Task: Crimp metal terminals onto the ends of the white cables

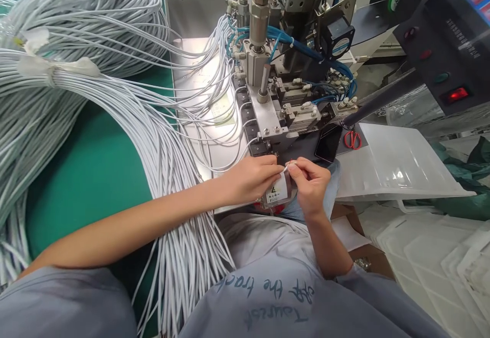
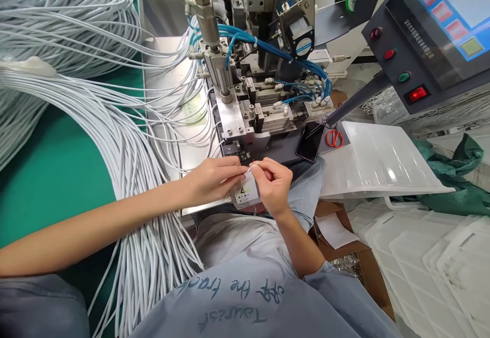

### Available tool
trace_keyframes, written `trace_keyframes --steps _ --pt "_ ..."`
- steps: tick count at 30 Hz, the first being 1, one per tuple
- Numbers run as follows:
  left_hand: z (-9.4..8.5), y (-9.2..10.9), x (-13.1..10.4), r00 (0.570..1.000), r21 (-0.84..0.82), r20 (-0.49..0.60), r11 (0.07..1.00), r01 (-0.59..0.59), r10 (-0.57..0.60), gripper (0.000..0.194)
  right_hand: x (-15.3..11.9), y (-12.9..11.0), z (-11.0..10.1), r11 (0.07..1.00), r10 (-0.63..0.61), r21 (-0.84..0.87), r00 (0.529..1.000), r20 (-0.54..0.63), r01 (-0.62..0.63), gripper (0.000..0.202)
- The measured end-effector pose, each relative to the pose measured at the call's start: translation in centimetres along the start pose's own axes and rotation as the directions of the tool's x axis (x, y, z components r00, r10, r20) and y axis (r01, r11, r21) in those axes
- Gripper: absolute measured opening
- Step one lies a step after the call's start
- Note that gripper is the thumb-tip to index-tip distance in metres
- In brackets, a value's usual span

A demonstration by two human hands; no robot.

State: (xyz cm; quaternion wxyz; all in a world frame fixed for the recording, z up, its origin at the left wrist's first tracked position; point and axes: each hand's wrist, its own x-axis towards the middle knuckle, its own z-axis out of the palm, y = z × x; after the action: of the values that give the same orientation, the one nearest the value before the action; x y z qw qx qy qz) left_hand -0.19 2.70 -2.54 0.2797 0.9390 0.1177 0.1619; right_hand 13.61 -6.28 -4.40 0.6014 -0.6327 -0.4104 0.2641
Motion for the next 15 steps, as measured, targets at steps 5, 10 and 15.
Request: trace_keyframes --steps 5,10,15 --pt "-0.1 -0.1 0.2 0.996 0.054 0.050 0.996 0.068 -0.071 0.033 0.7 1.0 0.3 0.998 0.058 0.022 0.998 0.020 -0.058 0.019" --pt "-0.4 -0.8 0.5 0.980 0.302 0.081 0.941 0.149 -0.181 0.024 2.1 2.4 0.4 0.996 0.092 -0.012 0.992 0.090 -0.092 0.020" --pt "-0.3 -1.4 0.4 0.980 0.451 0.138 0.890 0.064 -0.141 0.035 2.9 4.2 0.9 0.980 0.196 0.025 0.977 0.082 -0.199 0.012"
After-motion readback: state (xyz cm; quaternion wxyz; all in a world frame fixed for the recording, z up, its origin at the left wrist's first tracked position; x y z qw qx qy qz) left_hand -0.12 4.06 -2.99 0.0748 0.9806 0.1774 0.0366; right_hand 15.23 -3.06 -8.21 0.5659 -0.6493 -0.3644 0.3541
